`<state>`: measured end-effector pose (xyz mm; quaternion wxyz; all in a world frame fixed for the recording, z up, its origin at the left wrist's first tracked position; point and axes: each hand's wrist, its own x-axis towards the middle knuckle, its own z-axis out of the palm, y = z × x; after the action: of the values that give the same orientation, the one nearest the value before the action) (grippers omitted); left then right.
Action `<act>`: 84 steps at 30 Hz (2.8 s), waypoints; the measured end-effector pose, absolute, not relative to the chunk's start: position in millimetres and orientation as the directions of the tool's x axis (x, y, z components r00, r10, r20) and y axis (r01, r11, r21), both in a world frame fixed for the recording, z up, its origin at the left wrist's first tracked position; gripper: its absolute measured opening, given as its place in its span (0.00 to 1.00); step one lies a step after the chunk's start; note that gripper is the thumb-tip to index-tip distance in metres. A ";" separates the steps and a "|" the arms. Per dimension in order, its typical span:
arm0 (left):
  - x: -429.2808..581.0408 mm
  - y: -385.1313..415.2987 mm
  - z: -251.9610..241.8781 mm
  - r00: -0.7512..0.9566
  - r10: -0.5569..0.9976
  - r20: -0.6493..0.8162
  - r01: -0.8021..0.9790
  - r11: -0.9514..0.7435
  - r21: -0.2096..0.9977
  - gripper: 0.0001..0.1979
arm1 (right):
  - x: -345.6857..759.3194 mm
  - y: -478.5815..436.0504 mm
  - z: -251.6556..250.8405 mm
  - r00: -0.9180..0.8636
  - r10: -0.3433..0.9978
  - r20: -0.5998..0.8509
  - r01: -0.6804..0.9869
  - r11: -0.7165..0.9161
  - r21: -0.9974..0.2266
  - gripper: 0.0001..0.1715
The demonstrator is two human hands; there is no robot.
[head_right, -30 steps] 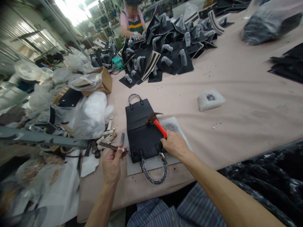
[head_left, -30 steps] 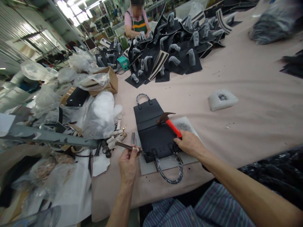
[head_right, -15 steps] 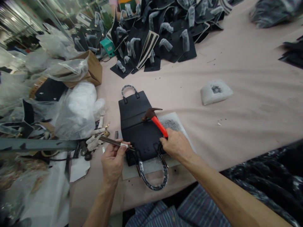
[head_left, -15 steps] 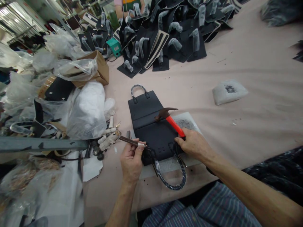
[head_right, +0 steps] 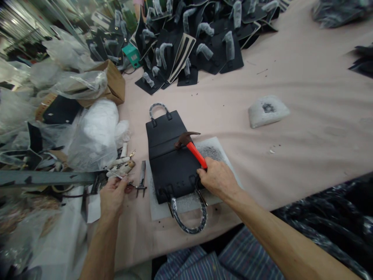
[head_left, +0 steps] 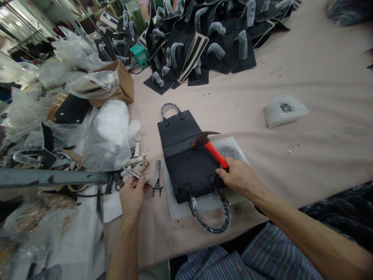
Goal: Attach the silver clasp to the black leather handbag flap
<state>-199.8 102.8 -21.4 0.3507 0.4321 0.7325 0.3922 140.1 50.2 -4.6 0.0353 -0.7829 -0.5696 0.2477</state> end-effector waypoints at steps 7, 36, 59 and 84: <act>-212.5 105.4 -18.3 -0.284 0.953 -0.108 0.838 0.301 0.455 0.17 | 139.6 50.5 -2.8 0.225 0.909 -0.350 0.873 -0.348 -0.343 0.14; -200.7 78.2 5.9 -0.215 0.976 -0.045 0.913 0.217 0.346 0.09 | 146.1 50.1 -29.6 0.140 0.946 -0.291 0.880 -0.254 -0.401 0.16; -159.4 96.7 6.1 0.010 0.957 -0.290 0.988 0.035 0.148 0.10 | 147.9 52.3 -33.1 0.141 0.950 -0.278 0.879 -0.249 -0.407 0.14; -177.8 110.7 39.3 0.005 0.997 -0.074 0.905 0.027 0.424 0.11 | 140.8 42.2 -3.3 0.175 0.945 -0.277 0.840 -0.289 -0.458 0.18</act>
<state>-177.8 110.7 39.3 0.1798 0.6858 0.6935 0.1278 140.8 42.2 -3.3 0.1006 -0.7597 -0.5875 0.2599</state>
